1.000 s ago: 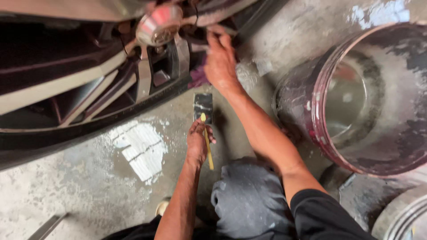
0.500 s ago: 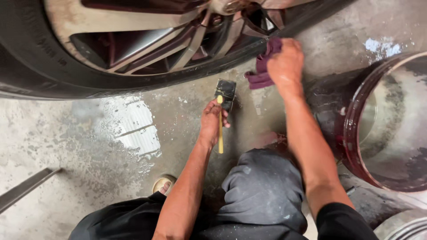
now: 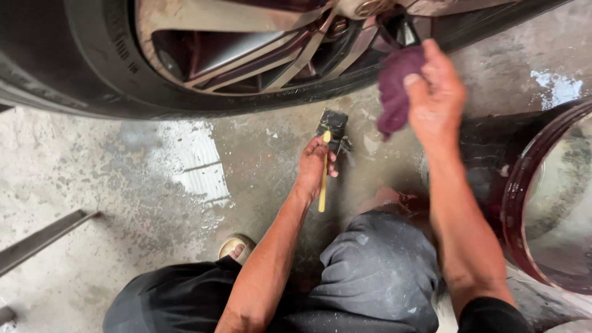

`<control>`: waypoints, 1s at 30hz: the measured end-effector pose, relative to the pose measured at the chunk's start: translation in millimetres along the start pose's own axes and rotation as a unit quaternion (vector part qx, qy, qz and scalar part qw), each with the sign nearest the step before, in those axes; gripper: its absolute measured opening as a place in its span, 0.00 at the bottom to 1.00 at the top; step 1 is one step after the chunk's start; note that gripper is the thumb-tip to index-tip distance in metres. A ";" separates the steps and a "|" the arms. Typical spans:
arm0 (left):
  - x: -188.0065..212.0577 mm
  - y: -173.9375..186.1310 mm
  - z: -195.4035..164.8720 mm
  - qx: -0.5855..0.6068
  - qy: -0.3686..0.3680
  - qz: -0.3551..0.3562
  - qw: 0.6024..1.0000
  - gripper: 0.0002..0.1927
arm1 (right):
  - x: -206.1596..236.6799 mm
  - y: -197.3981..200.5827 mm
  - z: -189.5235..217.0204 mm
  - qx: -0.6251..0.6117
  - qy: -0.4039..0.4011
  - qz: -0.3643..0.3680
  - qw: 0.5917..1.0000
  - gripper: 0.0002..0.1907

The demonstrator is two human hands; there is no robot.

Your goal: The person kneels beside a car wheel and wipes the rim and tire with a purple cloth, dipping it in a bucket of water. They then scrub the wheel spokes and rim with a small brush, repeatedly dipping the brush in the bucket, and wipe the wheel again with the cloth.

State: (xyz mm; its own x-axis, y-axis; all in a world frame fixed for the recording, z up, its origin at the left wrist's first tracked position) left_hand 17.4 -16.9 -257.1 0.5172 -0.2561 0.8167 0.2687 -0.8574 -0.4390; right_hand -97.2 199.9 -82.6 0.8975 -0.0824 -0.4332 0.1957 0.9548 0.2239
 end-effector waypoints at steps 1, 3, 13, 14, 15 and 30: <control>0.3 -0.1 -0.7 -0.003 0.005 -0.004 1.000 0.16 | 2.3 -2.7 -1.4 0.012 -0.008 0.000 1.000 0.27; 1.7 -2.2 -2.7 -0.020 0.002 -0.002 1.000 0.16 | 10.5 -0.6 -4.0 -0.021 -0.016 -0.036 0.999 0.25; -1.2 -17.8 0.0 0.009 0.028 -0.003 1.000 0.16 | 54.2 -33.6 -79.9 -0.435 -0.319 -0.175 0.823 0.21; 0.4 -16.8 4.0 0.009 0.024 0.007 1.000 0.16 | 57.4 -38.3 -84.6 -0.429 -0.355 -0.172 0.813 0.21; 0.3 -15.4 5.6 0.002 0.020 0.019 1.000 0.16 | 56.4 -36.5 -83.4 -0.452 -0.350 -0.184 0.800 0.20; -6.9 -2.3 22.1 -0.019 0.043 0.003 0.999 0.16 | -21.8 -33.4 -63.6 0.258 0.027 0.092 0.962 0.27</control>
State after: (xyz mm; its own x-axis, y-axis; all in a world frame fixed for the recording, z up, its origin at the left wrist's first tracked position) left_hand 31.1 -3.3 -270.0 0.4467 -0.2973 0.8438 0.2334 -0.8718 -0.4307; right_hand -148.5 188.0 -136.1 0.9167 0.1015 -0.3865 0.2186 0.6823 0.6976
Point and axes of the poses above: each hand's wrist, its own x-axis away from the middle knuckle, its own y-axis out of the back of the hand, z = x × y, the point moved 6 cm from there along -x, towards the middle knuckle, and after that the axes turned 13 degrees about y, right-handed, at the moved point
